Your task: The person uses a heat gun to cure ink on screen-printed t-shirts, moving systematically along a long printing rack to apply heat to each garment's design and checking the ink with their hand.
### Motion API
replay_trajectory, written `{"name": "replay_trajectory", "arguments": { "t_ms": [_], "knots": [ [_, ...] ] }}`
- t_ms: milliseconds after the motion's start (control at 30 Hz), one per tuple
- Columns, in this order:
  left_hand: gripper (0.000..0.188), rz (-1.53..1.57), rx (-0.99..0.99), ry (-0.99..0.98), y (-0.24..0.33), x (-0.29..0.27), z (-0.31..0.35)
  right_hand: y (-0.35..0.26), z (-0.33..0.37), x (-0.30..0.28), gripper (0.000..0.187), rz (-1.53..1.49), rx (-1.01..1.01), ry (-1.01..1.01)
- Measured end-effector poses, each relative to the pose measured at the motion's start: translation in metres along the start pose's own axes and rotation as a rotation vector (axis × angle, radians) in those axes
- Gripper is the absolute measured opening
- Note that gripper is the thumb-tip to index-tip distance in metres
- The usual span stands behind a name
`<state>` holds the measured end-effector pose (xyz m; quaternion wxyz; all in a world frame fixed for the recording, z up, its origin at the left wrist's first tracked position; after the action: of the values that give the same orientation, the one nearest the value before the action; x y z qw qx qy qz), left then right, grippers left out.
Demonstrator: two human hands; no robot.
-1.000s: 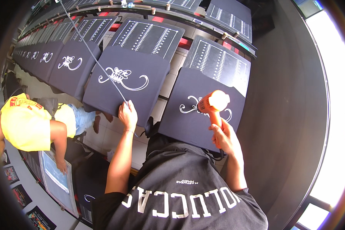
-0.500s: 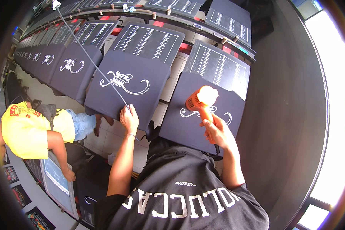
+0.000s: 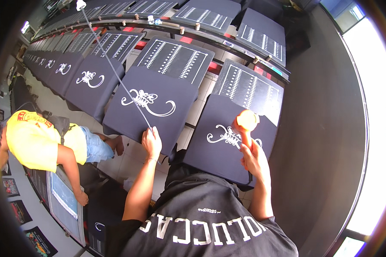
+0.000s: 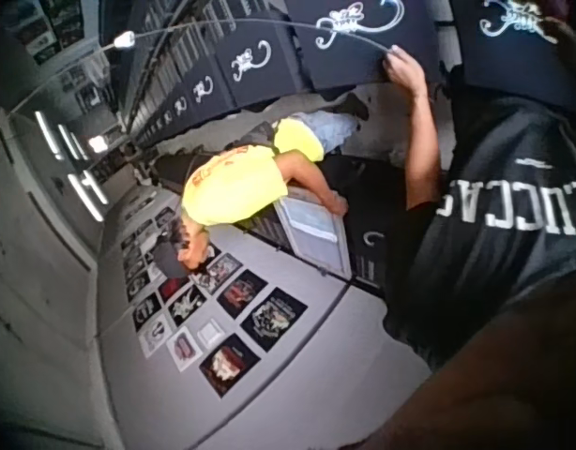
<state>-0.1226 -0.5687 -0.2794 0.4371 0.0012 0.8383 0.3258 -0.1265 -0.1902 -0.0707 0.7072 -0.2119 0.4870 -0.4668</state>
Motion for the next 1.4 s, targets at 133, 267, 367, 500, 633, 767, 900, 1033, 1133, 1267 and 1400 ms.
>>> {"name": "replay_trajectory", "arguments": {
  "t_ms": [133, 267, 367, 500, 633, 767, 900, 1033, 1133, 1267, 1400],
  "knots": [
    [0.043, 0.101, -0.056, -0.076, -0.01, -0.005, 0.0, -0.004, 0.023, -0.002, 0.034, -0.136, 0.061, -0.093],
    [0.047, 0.359, -0.217, -0.32, -0.02, -0.018, -0.013, 0.001, 0.028, 0.033, 0.058, -0.604, 0.037, -0.205],
    [0.045, 0.492, -0.264, -0.548, -0.019, -0.036, -0.032, -0.017, 0.033, 0.078, 0.064, -0.965, 0.119, -0.299],
    [0.033, 0.417, -0.213, -0.84, -0.042, -0.06, -0.053, -0.055, 0.025, 0.132, 0.056, -0.9, 0.129, -0.367],
    [0.036, 0.197, -0.023, -1.023, -0.064, -0.078, -0.081, -0.088, 0.011, 0.19, 0.038, -0.688, 0.195, -0.437],
    [0.037, 0.162, 0.107, -1.148, -0.092, -0.083, -0.111, -0.116, 0.005, 0.249, 0.033, -0.643, 0.171, -0.513],
    [0.038, 0.173, 0.162, -1.263, -0.102, -0.087, -0.145, -0.151, 0.002, 0.285, 0.037, -0.565, 0.149, -0.46],
    [0.04, 0.217, 0.096, -1.439, -0.114, -0.077, -0.165, -0.151, 0.004, 0.29, 0.043, -0.467, 0.113, -0.151],
    [0.038, 0.238, 0.141, -1.528, -0.125, -0.066, -0.173, -0.148, -0.003, 0.285, 0.038, -0.467, 0.076, 0.075],
    [0.037, 0.289, 0.187, -1.642, -0.128, -0.061, -0.186, -0.15, -0.018, 0.262, 0.033, -0.551, 0.125, 0.07],
    [0.034, 0.376, 0.212, -1.667, -0.133, -0.058, -0.189, -0.159, -0.014, 0.269, 0.031, -0.494, 0.148, 0.092]
  ]
}}
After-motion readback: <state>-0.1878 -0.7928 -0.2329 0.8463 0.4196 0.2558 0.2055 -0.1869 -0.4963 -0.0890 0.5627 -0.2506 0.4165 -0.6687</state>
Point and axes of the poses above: each hand's wrist, its own z-axis away from the middle knuckle, its own x-axis out of the palm, y = z × x, the point moved 3 cm from there along -z, towards the middle knuckle, and after that the axes turned 7 degrees about y, right-handed, at the moved point
